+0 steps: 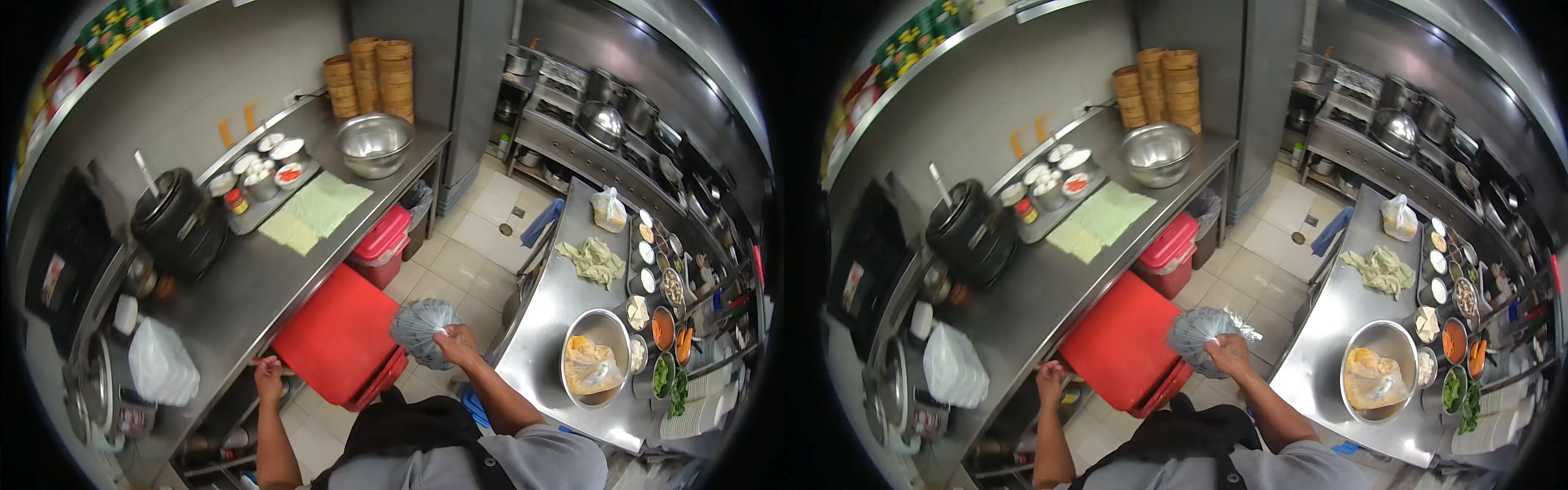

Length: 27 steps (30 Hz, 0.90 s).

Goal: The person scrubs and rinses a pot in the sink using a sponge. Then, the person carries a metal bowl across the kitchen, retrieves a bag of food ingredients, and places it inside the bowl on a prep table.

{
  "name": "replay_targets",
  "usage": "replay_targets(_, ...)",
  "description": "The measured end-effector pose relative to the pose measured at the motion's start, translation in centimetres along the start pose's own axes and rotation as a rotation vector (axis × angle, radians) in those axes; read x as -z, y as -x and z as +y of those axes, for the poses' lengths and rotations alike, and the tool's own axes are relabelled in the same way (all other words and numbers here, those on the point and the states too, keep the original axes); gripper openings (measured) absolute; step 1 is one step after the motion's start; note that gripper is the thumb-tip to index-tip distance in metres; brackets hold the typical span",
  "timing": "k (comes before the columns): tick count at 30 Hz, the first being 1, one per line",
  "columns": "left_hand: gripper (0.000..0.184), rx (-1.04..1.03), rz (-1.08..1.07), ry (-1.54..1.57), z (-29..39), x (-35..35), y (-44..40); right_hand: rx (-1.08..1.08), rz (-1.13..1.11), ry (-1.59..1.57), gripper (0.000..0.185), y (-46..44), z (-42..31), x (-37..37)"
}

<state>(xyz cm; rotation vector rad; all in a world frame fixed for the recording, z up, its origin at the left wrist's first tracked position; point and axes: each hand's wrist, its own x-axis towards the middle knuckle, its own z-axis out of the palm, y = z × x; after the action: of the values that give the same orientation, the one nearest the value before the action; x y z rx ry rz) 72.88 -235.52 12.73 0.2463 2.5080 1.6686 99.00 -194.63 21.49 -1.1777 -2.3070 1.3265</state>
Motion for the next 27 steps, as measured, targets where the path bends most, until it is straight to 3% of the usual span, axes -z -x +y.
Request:
replay_targets(5, 0.025, -0.297, 0.14, -0.282, 4.9, -1.8, -13.0, -0.159, 0.164, -0.077, 0.027, -4.4, 3.4, 0.5)
replay_targets(8, 0.029, -0.353, 0.176, -0.491, 8.9, -3.8, -16.5, -0.229, 0.287, -0.05, 0.026, -6.8, 4.8, 1.8)
replay_targets(11, 0.036, -0.424, 0.165, -0.7, 6.5, -5.1, -19.2, -0.283, 0.268, -0.11, 0.025, -7.9, 4.3, 3.0)
replay_targets(14, 0.043, -0.312, 0.211, -0.913, 5.5, -6.6, -19.6, -0.353, 0.264, -0.137, 0.024, -8.5, 4.5, 3.2)
replay_targets(20, 0.051, -0.232, 0.283, -0.957, 5.7, -7.2, -19.1, -0.424, 0.335, -0.18, 0.025, -10.4, 6.8, 2.4)
replay_targets(27, 0.059, -0.149, 0.119, -0.914, 6.8, -6.8, -19.5, -0.418, 0.372, -0.349, 0.019, -13.5, 4.8, 1.9)
